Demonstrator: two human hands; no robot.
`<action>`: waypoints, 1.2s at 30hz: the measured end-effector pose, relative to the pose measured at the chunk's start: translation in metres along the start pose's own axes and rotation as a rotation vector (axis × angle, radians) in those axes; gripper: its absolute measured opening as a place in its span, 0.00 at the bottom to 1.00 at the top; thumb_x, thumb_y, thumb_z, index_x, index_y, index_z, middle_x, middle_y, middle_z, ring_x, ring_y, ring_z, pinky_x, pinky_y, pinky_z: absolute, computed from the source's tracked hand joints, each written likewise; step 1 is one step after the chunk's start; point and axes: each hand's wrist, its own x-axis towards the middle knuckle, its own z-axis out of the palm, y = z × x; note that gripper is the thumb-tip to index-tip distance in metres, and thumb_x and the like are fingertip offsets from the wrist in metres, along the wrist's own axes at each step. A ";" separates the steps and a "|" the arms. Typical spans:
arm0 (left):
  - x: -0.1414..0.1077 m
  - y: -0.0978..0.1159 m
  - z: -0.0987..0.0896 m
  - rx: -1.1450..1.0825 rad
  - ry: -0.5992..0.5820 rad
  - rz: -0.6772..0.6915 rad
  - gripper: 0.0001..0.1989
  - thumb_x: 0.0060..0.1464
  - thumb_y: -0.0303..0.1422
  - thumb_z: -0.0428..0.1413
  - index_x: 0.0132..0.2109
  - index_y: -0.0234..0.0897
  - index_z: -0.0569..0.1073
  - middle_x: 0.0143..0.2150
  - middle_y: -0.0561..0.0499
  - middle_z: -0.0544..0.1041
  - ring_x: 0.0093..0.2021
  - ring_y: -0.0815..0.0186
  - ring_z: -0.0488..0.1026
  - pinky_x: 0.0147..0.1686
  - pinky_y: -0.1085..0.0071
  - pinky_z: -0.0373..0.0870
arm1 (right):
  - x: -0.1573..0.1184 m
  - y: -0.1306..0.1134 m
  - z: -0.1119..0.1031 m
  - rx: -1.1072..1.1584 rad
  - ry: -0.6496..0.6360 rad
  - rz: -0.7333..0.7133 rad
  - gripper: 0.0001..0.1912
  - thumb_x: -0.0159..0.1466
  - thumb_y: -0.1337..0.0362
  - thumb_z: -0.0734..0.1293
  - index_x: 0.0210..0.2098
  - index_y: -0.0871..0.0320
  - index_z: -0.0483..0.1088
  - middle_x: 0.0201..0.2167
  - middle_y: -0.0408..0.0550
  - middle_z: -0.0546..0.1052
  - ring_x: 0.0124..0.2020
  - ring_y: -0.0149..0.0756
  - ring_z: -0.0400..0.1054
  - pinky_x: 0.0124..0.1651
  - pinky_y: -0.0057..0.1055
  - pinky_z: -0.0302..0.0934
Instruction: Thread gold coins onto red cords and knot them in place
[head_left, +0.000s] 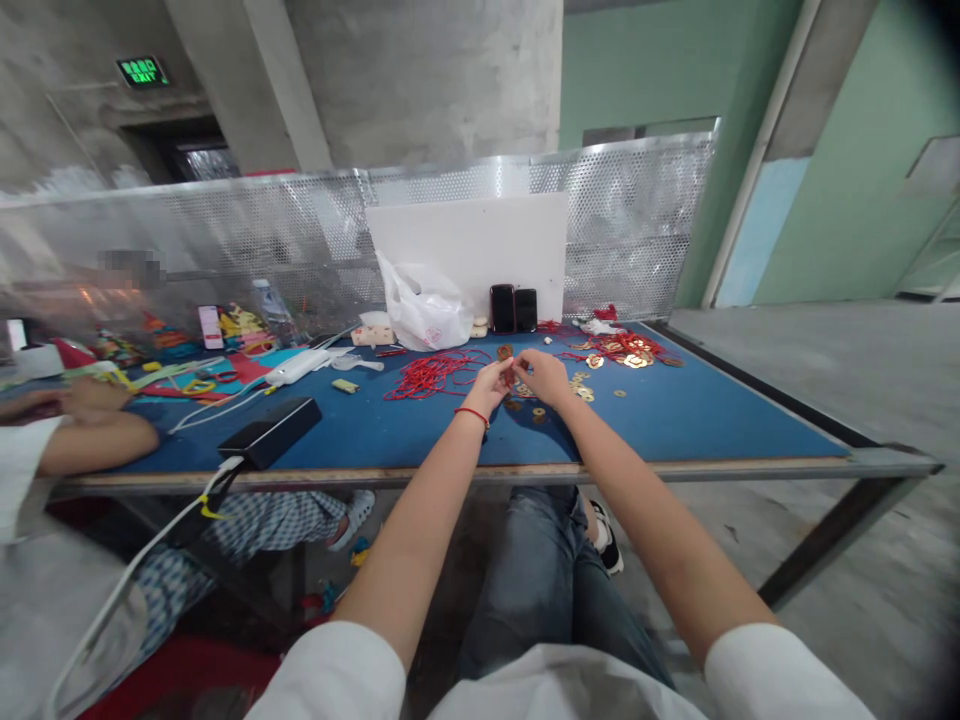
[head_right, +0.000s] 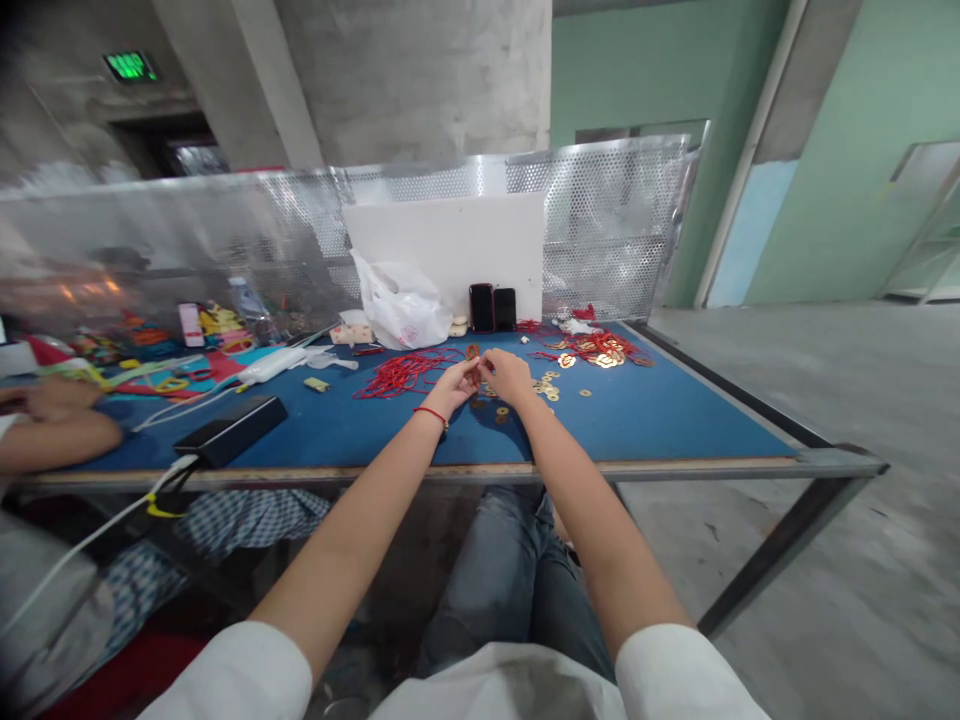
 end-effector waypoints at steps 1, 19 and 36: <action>-0.001 0.000 0.000 0.004 0.009 -0.015 0.05 0.46 0.21 0.60 0.29 0.31 0.71 0.22 0.52 0.74 0.22 0.74 0.69 0.26 0.76 0.64 | -0.001 -0.001 -0.001 -0.031 -0.015 -0.013 0.10 0.63 0.60 0.60 0.33 0.57 0.70 0.34 0.46 0.75 0.36 0.34 0.66 0.34 0.27 0.50; -0.008 -0.001 0.008 0.127 -0.049 0.101 0.06 0.44 0.19 0.61 0.26 0.30 0.71 0.20 0.53 0.72 0.22 0.75 0.68 0.31 0.76 0.66 | 0.016 0.018 0.018 0.483 -0.065 0.228 0.11 0.61 0.66 0.57 0.30 0.61 0.69 0.31 0.49 0.74 0.34 0.34 0.66 0.40 0.28 0.58; -0.005 -0.007 0.007 0.473 0.005 0.383 0.07 0.39 0.20 0.59 0.19 0.30 0.71 0.15 0.56 0.66 0.18 0.75 0.60 0.22 0.77 0.56 | 0.010 0.020 0.018 0.765 -0.142 0.439 0.14 0.53 0.60 0.64 0.17 0.60 0.60 0.13 0.36 0.54 0.19 0.23 0.45 0.23 0.26 0.40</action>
